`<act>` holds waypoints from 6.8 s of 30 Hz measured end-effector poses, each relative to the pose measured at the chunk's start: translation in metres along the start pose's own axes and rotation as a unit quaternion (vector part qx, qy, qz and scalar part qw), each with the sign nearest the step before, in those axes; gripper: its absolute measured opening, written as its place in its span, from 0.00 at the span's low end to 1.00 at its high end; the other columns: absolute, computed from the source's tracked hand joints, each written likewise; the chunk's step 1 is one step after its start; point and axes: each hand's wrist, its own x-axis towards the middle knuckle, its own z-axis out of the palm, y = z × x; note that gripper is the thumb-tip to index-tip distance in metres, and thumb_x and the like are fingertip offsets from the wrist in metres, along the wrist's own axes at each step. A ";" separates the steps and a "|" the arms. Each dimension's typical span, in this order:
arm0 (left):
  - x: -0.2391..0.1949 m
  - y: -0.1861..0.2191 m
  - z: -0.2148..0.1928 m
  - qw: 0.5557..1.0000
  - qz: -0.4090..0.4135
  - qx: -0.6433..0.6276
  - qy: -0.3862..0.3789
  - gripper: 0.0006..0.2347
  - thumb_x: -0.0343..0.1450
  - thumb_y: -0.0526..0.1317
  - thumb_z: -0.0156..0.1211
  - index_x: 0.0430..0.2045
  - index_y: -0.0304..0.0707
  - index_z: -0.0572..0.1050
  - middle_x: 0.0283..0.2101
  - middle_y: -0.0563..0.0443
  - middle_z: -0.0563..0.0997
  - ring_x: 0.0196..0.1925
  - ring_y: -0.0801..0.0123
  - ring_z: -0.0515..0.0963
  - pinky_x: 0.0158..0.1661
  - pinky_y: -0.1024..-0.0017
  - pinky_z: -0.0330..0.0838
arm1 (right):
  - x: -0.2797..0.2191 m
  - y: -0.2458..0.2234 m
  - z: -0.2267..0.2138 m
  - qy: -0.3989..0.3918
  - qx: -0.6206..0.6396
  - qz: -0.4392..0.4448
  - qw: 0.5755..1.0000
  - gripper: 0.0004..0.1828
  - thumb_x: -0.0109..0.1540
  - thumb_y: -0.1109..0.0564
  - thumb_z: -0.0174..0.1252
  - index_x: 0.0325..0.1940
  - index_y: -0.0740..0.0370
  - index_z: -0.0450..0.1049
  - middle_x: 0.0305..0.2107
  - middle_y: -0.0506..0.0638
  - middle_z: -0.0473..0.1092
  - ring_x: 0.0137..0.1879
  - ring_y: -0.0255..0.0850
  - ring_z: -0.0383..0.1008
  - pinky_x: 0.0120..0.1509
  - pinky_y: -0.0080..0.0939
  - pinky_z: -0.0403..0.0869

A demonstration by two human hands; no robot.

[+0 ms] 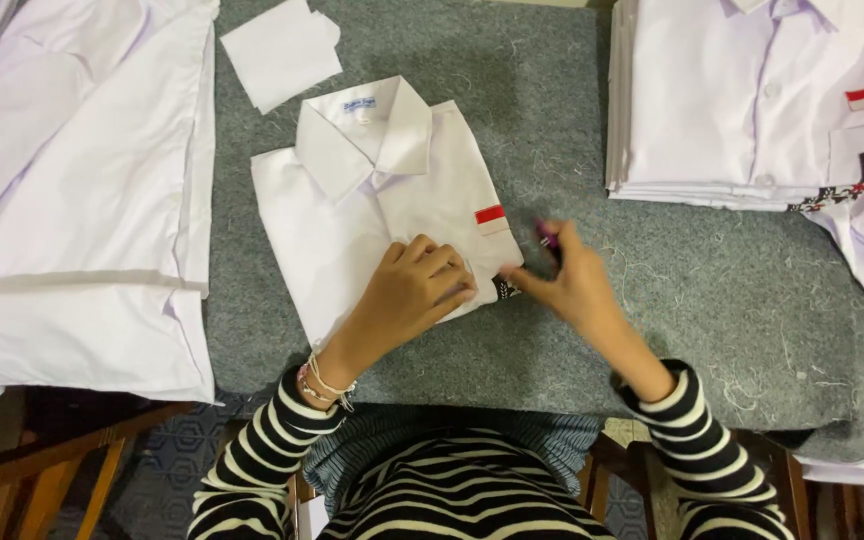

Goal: Trimming loose threads from a white collared shirt and folding it neatly for packaging.

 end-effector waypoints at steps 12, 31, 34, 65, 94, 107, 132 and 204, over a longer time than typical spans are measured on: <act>-0.004 0.009 0.002 0.992 0.044 0.105 0.053 0.09 0.75 0.45 0.56 0.28 0.44 0.72 0.37 0.59 0.70 0.40 0.70 0.70 0.38 0.71 0.64 | -0.020 0.009 0.024 0.051 -0.115 -0.058 0.990 0.31 0.60 0.40 0.65 0.61 0.50 0.62 0.44 0.58 0.77 0.39 0.65 0.80 0.42 0.66 0.76; -0.001 0.010 0.000 0.992 0.046 0.096 0.066 0.07 0.75 0.43 0.55 0.30 0.43 0.72 0.37 0.58 0.70 0.38 0.69 0.72 0.37 0.71 0.66 | -0.058 0.038 0.049 0.155 0.012 -0.216 0.964 0.14 0.55 0.57 0.74 0.44 0.59 0.82 0.21 0.54 0.76 0.24 0.51 0.77 0.26 0.43 0.73; -0.002 0.009 0.002 0.992 0.050 0.102 0.062 0.06 0.75 0.42 0.56 0.30 0.43 0.72 0.37 0.58 0.70 0.39 0.70 0.72 0.37 0.72 0.66 | -0.058 0.032 0.047 0.175 0.015 -0.212 0.961 0.12 0.55 0.59 0.74 0.41 0.61 0.82 0.22 0.53 0.77 0.24 0.49 0.77 0.28 0.40 0.73; -0.001 0.007 0.005 0.988 0.067 0.114 0.078 0.08 0.76 0.43 0.56 0.28 0.44 0.71 0.36 0.58 0.71 0.37 0.71 0.73 0.35 0.73 0.67 | -0.058 0.010 0.039 0.156 -0.005 -0.249 0.956 0.10 0.59 0.62 0.70 0.43 0.64 0.82 0.19 0.53 0.73 0.22 0.47 0.76 0.25 0.36 0.71; -0.010 0.020 0.000 0.962 0.125 -0.233 -0.070 0.17 0.75 0.49 0.48 0.19 0.44 0.75 0.28 0.54 0.77 0.40 0.61 0.73 0.45 0.61 0.62 | -0.054 0.019 0.036 0.215 0.080 -0.143 0.963 0.19 0.55 0.63 0.74 0.50 0.65 0.81 0.20 0.54 0.74 0.22 0.46 0.70 0.29 0.40 0.70; -0.008 0.007 0.016 0.997 -0.022 0.030 0.060 0.22 0.71 0.45 0.48 0.60 0.39 0.70 0.58 0.47 0.69 0.63 0.53 0.64 0.59 0.42 0.43 | -0.054 0.020 0.039 0.192 0.079 -0.114 0.971 0.18 0.56 0.62 0.73 0.50 0.65 0.81 0.18 0.55 0.73 0.20 0.45 0.69 0.26 0.41 0.68; 0.051 -0.032 0.003 0.987 -0.022 -0.042 -0.150 0.09 0.74 0.44 0.55 0.29 0.40 0.77 0.46 0.56 0.63 0.48 0.64 0.66 0.47 0.53 0.56 | -0.053 0.033 0.043 0.170 0.081 -0.089 0.978 0.18 0.57 0.57 0.73 0.50 0.58 0.81 0.19 0.52 0.75 0.22 0.45 0.72 0.29 0.41 0.70; 0.065 -0.048 0.009 0.960 0.221 0.083 0.149 0.10 0.69 0.34 0.65 0.16 0.45 0.73 0.39 0.61 0.74 0.35 0.75 0.75 0.37 0.76 0.67 | 0.028 -0.012 -0.031 -0.110 0.079 -0.126 0.983 0.11 0.55 0.60 0.71 0.29 0.71 0.77 0.24 0.62 0.80 0.12 0.34 0.62 0.17 0.28 0.58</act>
